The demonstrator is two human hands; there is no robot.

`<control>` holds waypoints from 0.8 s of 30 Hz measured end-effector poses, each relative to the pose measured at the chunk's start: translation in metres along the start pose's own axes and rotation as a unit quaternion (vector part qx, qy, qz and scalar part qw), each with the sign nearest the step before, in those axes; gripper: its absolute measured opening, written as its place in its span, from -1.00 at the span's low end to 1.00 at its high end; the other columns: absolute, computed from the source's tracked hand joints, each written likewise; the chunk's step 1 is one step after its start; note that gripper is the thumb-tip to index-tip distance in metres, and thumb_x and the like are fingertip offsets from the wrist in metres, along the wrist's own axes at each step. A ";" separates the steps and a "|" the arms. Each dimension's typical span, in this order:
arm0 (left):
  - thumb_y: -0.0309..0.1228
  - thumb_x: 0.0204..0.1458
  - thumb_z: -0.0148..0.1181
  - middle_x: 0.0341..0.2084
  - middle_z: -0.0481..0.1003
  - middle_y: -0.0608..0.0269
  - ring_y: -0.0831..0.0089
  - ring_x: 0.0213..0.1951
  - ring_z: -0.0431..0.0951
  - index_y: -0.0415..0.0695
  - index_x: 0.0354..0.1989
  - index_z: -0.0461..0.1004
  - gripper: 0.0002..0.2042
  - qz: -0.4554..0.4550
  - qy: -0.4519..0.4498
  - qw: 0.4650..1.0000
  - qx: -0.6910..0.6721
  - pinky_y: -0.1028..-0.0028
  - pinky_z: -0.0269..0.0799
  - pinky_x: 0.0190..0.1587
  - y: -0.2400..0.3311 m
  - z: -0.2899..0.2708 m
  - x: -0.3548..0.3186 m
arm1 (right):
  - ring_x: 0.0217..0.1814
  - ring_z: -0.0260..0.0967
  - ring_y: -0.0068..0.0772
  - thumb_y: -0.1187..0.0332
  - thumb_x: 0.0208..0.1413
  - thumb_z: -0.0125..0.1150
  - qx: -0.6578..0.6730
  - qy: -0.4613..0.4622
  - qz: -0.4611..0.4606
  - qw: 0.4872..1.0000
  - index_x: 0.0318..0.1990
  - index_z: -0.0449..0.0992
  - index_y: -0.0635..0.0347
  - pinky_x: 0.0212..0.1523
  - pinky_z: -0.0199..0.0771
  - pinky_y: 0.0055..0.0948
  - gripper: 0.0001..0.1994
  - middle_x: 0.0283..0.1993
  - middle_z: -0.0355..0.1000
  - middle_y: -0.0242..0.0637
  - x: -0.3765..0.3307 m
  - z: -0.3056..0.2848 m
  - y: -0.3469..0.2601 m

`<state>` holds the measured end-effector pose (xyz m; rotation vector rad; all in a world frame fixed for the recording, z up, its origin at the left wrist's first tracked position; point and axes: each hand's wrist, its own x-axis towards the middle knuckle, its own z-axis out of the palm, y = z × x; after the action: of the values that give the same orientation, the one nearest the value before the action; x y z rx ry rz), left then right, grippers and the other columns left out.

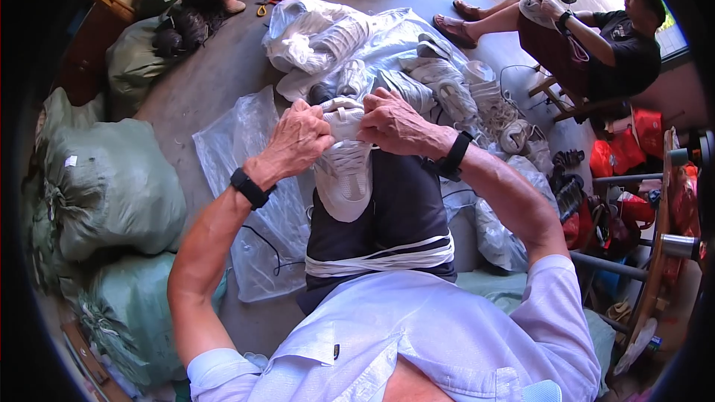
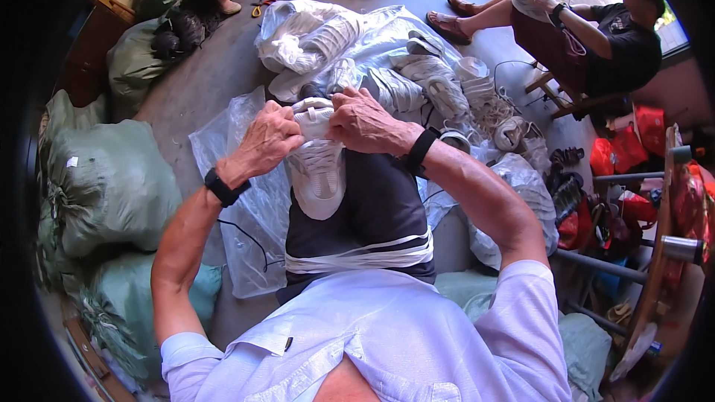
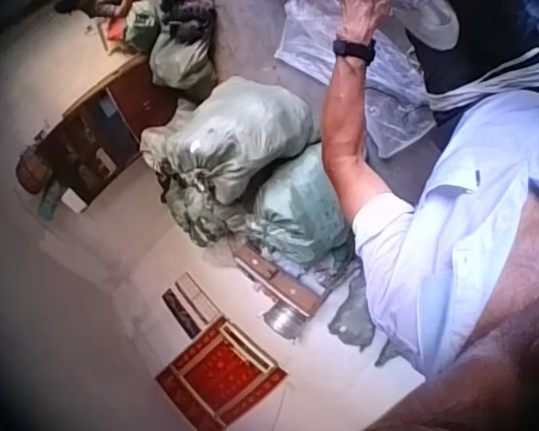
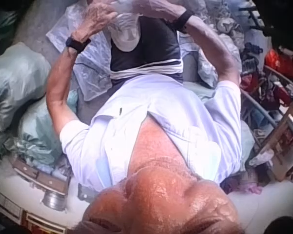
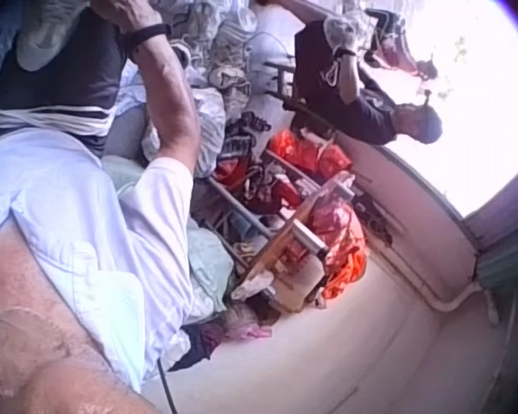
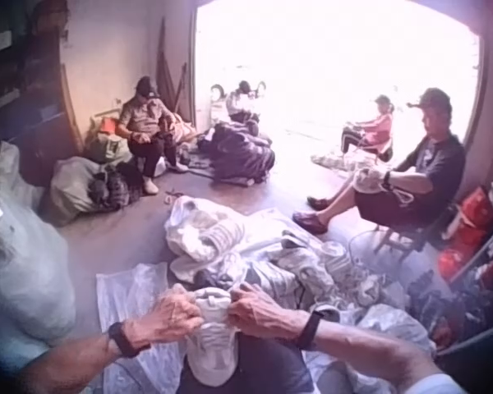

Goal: Insert and pull shoelaces through the eyelets of shoe uppers.

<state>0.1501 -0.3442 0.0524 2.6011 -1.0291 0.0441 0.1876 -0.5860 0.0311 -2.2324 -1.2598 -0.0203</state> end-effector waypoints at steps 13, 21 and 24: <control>-0.34 0.13 0.29 -0.42 0.51 0.47 0.72 -0.37 0.39 -0.18 -0.19 0.62 -0.82 -0.295 0.114 0.797 -0.514 0.62 0.33 -0.25 0.011 0.024 0.009 | -0.23 0.39 -0.08 0.27 0.01 0.22 0.135 0.163 0.185 0.960 -0.42 0.54 0.39 -0.21 0.35 -0.18 -0.73 -0.35 0.39 -0.05 0.067 0.017 -0.004; -0.36 0.13 0.27 -0.43 0.52 0.49 0.72 -0.37 0.41 -0.17 -0.19 0.61 -0.83 -0.354 0.229 0.679 -0.601 0.63 0.31 -0.28 0.015 0.034 0.008 | -0.11 0.34 -0.09 0.50 -0.11 0.29 0.110 0.212 0.074 0.968 -0.38 0.59 0.11 -0.11 0.31 -0.19 -0.90 -0.27 0.41 -0.16 0.039 0.015 -0.014; -0.37 0.15 0.22 -0.40 0.54 0.46 0.73 -0.34 0.42 -0.17 -0.22 0.61 -0.85 -0.345 0.251 0.635 -0.644 0.66 0.27 -0.24 0.013 0.031 0.009 | 0.01 0.26 -0.10 0.50 -0.13 0.29 0.047 0.150 -0.001 0.988 -0.35 0.56 0.07 0.01 0.22 -0.14 -0.86 -0.14 0.36 -0.17 0.023 0.017 -0.030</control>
<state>0.1454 -0.3692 0.0286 1.2729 0.2547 -0.1137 0.1727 -0.5481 0.0374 -2.0567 -1.0753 -0.2813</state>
